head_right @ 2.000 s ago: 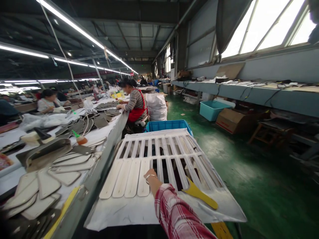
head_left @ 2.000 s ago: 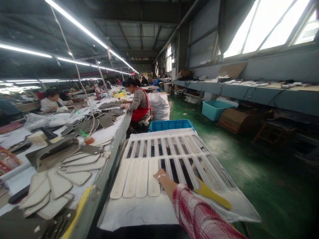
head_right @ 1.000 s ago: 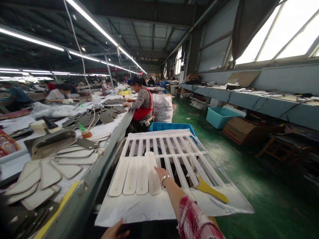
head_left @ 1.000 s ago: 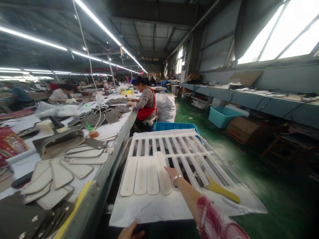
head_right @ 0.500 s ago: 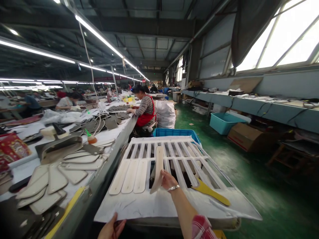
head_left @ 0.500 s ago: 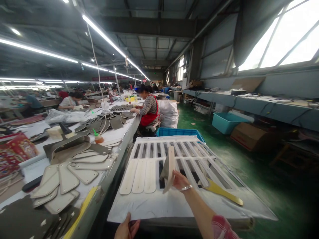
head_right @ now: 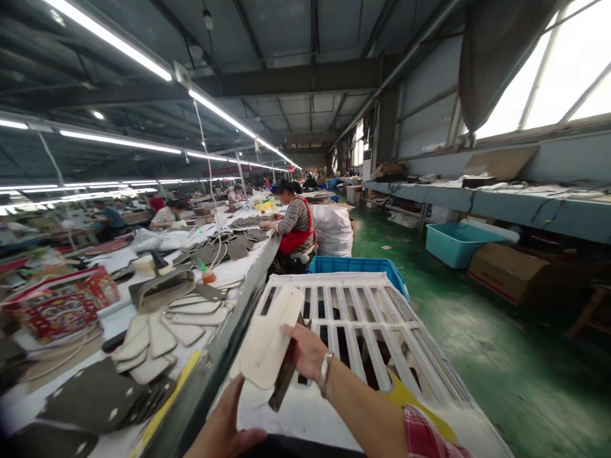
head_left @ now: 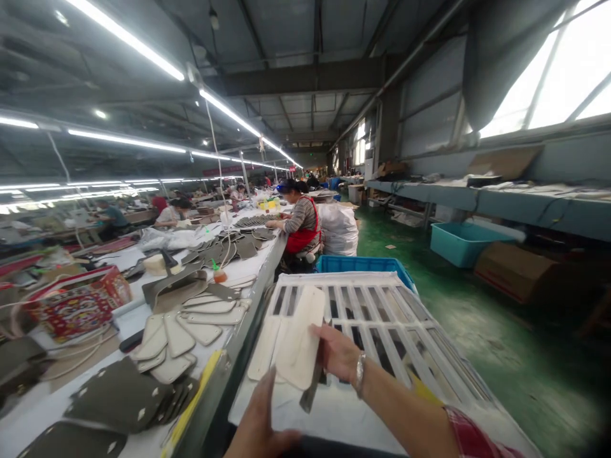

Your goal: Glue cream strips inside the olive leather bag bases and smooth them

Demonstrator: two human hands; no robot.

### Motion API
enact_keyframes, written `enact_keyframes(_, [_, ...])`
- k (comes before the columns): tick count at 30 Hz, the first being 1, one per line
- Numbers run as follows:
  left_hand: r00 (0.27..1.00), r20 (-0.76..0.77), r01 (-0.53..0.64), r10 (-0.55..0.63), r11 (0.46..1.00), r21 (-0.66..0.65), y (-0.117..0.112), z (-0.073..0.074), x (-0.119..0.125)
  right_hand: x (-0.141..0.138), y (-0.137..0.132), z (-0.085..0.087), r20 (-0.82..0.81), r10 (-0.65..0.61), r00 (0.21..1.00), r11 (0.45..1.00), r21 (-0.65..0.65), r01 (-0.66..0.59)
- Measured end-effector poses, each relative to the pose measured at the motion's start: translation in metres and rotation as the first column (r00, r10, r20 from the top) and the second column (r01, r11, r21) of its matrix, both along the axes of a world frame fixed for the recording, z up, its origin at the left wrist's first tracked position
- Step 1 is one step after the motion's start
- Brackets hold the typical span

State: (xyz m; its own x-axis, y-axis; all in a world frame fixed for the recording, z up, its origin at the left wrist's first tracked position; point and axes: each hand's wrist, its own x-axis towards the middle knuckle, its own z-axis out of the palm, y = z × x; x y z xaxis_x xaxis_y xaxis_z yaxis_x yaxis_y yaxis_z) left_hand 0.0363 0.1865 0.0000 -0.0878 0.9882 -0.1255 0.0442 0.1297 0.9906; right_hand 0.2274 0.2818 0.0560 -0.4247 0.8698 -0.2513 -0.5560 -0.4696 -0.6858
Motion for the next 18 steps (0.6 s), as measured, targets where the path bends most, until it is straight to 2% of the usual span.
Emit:
enact_keyframes(2, [0.988,-0.152,0.032,0.004,0.972,0.232,-0.009,0.038,0.012,-0.023,-0.033,0.019,0.059,0.085,0.995,0.996,0.003,-0.085])
enact_keyframes(3, [0.977,-0.208,0.02,0.047,0.951,0.309,-0.012,0.054,0.015,-0.028,-0.048,0.033,0.106,0.143,0.984,0.988,0.039,-0.147])
enact_keyframes(5, [0.964,-0.238,-0.036,0.117,0.947,0.319,-0.02,0.079,0.014,-0.025,-0.074,0.062,0.297,0.218,0.93,0.937,0.203,-0.285])
enact_keyframes(6, [0.96,-0.246,-0.054,0.131,0.954,0.295,-0.024,0.089,0.01,-0.017,-0.085,0.076,0.444,0.171,0.88,0.881,0.33,-0.338])
enact_keyframes(7, [0.957,-0.257,-0.063,0.136,0.959,0.275,-0.03,0.098,0.004,-0.008,-0.095,0.088,0.592,0.009,0.806,0.796,0.484,-0.365])
enact_keyframes(8, [0.952,-0.28,-0.051,0.126,0.964,0.26,-0.036,0.105,-0.002,0.003,-0.104,0.097,0.659,-0.23,0.716,0.658,0.647,-0.385])
enact_keyframes(9, [0.945,-0.31,-0.02,0.101,0.968,0.252,-0.044,0.111,-0.006,0.013,-0.111,0.104,0.639,-0.46,0.616,0.487,0.762,-0.427])
enact_keyframes(10, [0.937,-0.342,0.025,0.065,0.968,0.252,-0.053,0.117,-0.01,0.022,-0.118,0.107,0.581,-0.617,0.531,0.326,0.803,-0.499])
enact_keyframes(11, [0.927,-0.375,0.087,0.015,0.964,0.252,-0.063,0.122,-0.011,0.03,-0.123,0.108,0.525,-0.709,0.472,0.202,0.792,-0.577])
enact_keyframes(12, [0.918,-0.396,0.144,-0.033,0.957,0.253,-0.074,0.128,-0.01,0.036,-0.127,0.106,0.513,-0.74,0.434,0.129,0.742,-0.658])
enact_keyframes(13, [0.908,-0.411,0.204,-0.085,0.945,0.256,-0.083,0.134,-0.009,0.04,-0.131,0.102,0.539,-0.736,0.41,0.093,0.681,-0.727])
enact_keyframes(15, [0.891,-0.425,0.289,-0.159,0.921,0.26,-0.101,0.144,-0.004,0.047,-0.141,0.092,0.616,-0.687,0.385,0.082,0.592,-0.802])
enact_keyframes(17, [0.862,-0.406,0.399,-0.305,0.901,0.169,-0.116,0.151,-0.003,0.054,-0.154,0.081,0.679,-0.627,0.383,0.112,0.564,-0.818])
enact_keyframes(18, [0.84,-0.389,0.449,-0.378,0.887,0.107,-0.123,0.152,-0.003,0.059,-0.162,0.076,0.701,-0.605,0.378,0.147,0.565,-0.812])
